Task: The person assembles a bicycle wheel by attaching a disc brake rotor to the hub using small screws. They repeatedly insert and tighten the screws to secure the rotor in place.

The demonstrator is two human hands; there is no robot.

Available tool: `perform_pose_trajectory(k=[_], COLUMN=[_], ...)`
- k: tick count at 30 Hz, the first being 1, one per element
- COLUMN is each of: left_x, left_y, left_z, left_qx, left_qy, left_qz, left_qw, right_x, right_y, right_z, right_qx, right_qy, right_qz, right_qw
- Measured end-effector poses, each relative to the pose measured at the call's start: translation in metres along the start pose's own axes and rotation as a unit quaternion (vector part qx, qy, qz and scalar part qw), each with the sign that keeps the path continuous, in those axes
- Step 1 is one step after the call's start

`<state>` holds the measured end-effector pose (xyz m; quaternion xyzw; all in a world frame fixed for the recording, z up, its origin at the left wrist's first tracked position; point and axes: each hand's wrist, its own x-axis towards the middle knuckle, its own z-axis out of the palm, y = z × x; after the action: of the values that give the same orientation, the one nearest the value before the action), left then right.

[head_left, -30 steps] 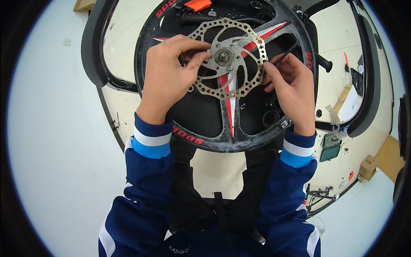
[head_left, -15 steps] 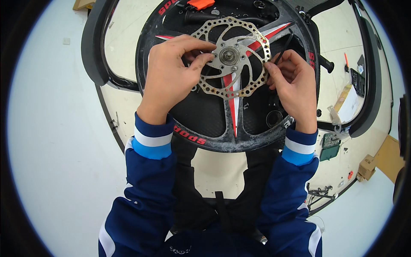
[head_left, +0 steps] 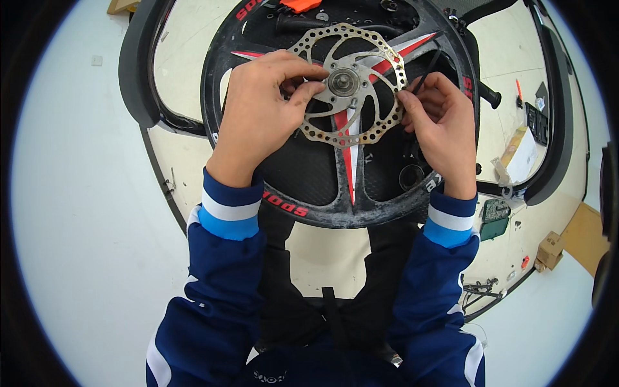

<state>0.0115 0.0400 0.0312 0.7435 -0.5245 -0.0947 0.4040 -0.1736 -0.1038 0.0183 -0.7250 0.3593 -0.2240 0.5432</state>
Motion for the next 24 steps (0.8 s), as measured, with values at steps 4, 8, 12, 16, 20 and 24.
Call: perform_pose_trajectory(k=[4, 8, 12, 16, 20, 24], left_x=[0.0003, 0.0021, 0.0016, 0.0016, 0.0021, 0.0015], left_y=[0.0007, 0.0045, 0.0020, 0.0057, 0.0031, 0.0017], left_z=[0.0026, 0.0019, 0.0019, 0.0005, 0.0030, 0.0040], left_qx=[-0.008, 0.002, 0.004, 0.017, 0.023, 0.027], left_qy=[-0.008, -0.006, -0.006, -0.022, -0.009, 0.015], left_qz=[-0.010, -0.006, 0.004, -0.010, 0.000, -0.033], left_qw=[1.000, 1.000, 1.000, 1.000, 1.000, 0.999], right_x=[-0.0004, -0.0003, -0.0002, -0.0003, -0.0002, 0.0003], right_y=[0.0005, 0.0011, 0.0007, 0.0014, 0.0002, 0.0023], right_z=[0.0001, -0.0001, -0.0006, -0.0006, -0.0009, -0.0005], right_qx=[0.000, -0.003, -0.004, -0.010, -0.004, -0.010], right_qy=[0.003, 0.004, 0.001, 0.000, -0.001, 0.003], right_qz=[-0.001, -0.003, -0.008, -0.009, 0.000, -0.007], right_qw=[1.000, 1.000, 1.000, 1.000, 1.000, 1.000])
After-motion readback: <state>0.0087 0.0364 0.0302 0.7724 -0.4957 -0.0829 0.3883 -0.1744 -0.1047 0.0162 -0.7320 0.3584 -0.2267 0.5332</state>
